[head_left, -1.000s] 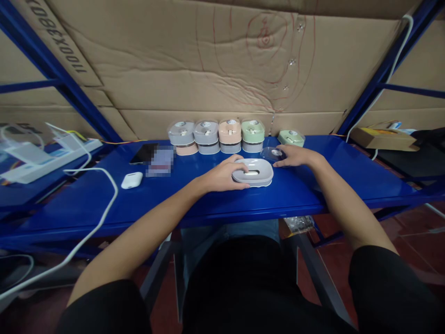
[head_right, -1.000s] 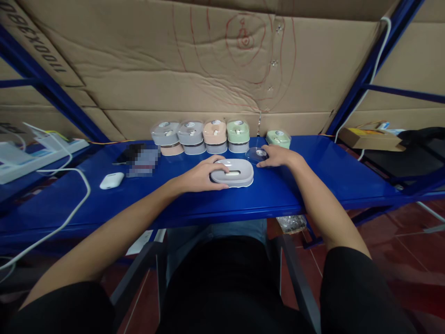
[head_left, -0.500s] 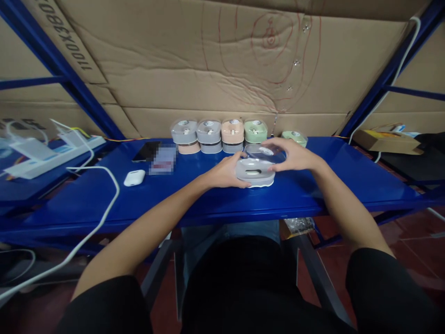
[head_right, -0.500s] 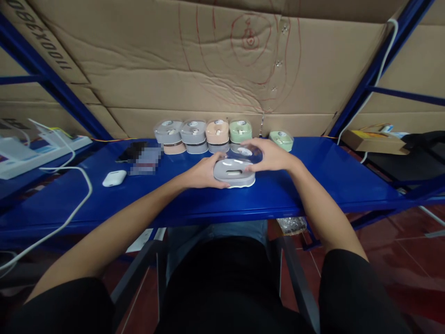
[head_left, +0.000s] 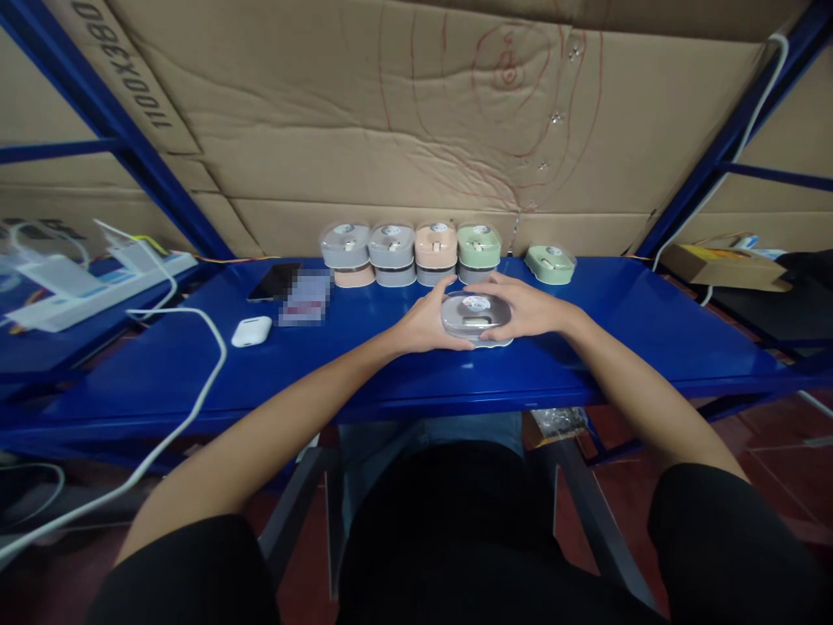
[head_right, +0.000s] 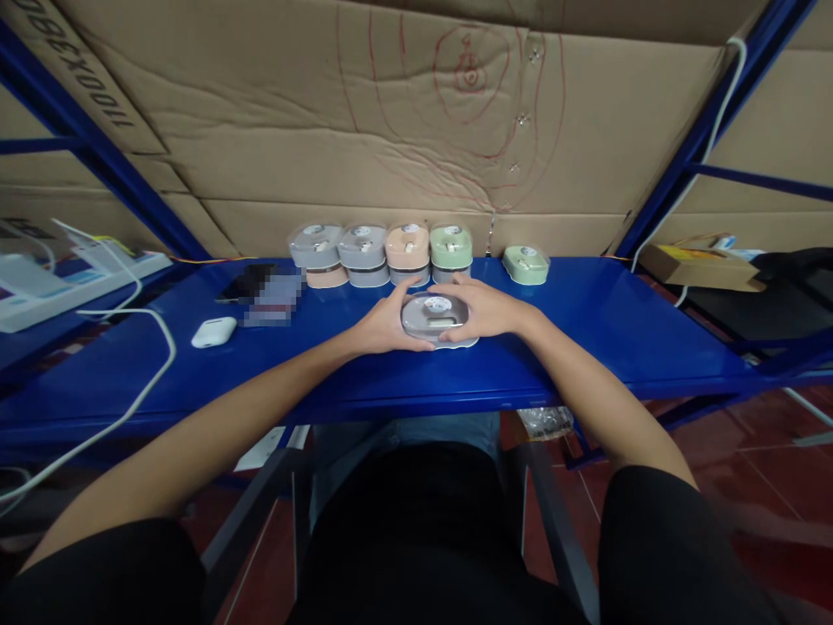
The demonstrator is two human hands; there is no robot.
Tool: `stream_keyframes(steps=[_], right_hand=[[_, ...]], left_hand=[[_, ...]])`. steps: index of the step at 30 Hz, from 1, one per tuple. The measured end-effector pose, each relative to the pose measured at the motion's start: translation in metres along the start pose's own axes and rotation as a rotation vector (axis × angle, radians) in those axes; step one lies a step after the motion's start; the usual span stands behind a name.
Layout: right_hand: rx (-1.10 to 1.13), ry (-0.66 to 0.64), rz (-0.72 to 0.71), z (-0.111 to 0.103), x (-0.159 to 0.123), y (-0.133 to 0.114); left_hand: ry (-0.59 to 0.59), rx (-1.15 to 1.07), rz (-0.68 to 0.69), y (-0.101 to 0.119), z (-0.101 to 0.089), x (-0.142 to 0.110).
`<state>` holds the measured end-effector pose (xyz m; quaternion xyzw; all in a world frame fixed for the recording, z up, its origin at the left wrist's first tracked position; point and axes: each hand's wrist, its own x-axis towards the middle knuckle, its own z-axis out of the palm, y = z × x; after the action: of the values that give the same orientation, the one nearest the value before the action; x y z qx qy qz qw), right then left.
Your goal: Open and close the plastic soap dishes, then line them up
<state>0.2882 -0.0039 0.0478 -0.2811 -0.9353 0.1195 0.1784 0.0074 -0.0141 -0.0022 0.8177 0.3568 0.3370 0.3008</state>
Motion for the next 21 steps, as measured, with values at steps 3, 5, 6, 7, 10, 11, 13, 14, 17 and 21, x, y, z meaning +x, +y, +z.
stream_keyframes(steps=[3, 5, 6, 7, 10, 11, 13, 14, 17, 21], right_hand=[[0.010, -0.004, -0.005, 0.0011, -0.0016, 0.0005], [0.020, 0.008, -0.022, 0.0022, -0.0020, 0.0011], [0.022, 0.014, -0.030, 0.0027, -0.0020, 0.0015], [0.021, 0.018, -0.035, 0.0031, -0.0019, 0.0019], [0.008, 0.012, -0.027, 0.0035, -0.0012, 0.0025], [0.006, 0.009, -0.021, 0.0036, -0.0011, 0.0022], [0.003, 0.003, -0.010, 0.0037, -0.0012, 0.0011], [0.003, 0.000, -0.006, 0.0040, -0.0013, 0.0003], [-0.003, -0.005, 0.004, 0.0053, -0.0018, -0.0017], [-0.013, -0.007, 0.020, 0.0069, -0.0027, -0.0016]], left_hand=[[-0.002, -0.012, 0.007, -0.0007, -0.0004, -0.0001], [-0.002, -0.019, 0.009, -0.0017, -0.0007, 0.0001], [-0.003, -0.018, 0.006, -0.0024, -0.0008, 0.0002], [-0.004, -0.015, 0.001, -0.0032, -0.0009, 0.0004], [-0.016, -0.018, -0.012, -0.0057, -0.0008, 0.0009], [-0.018, -0.024, -0.010, -0.0063, -0.0008, 0.0010], [-0.027, -0.030, -0.003, -0.0071, -0.0008, 0.0012], [-0.031, -0.028, -0.002, -0.0073, -0.0008, 0.0013], [-0.041, -0.021, -0.015, -0.0075, -0.0014, 0.0016], [-0.035, -0.020, -0.029, -0.0074, -0.0016, 0.0019]])
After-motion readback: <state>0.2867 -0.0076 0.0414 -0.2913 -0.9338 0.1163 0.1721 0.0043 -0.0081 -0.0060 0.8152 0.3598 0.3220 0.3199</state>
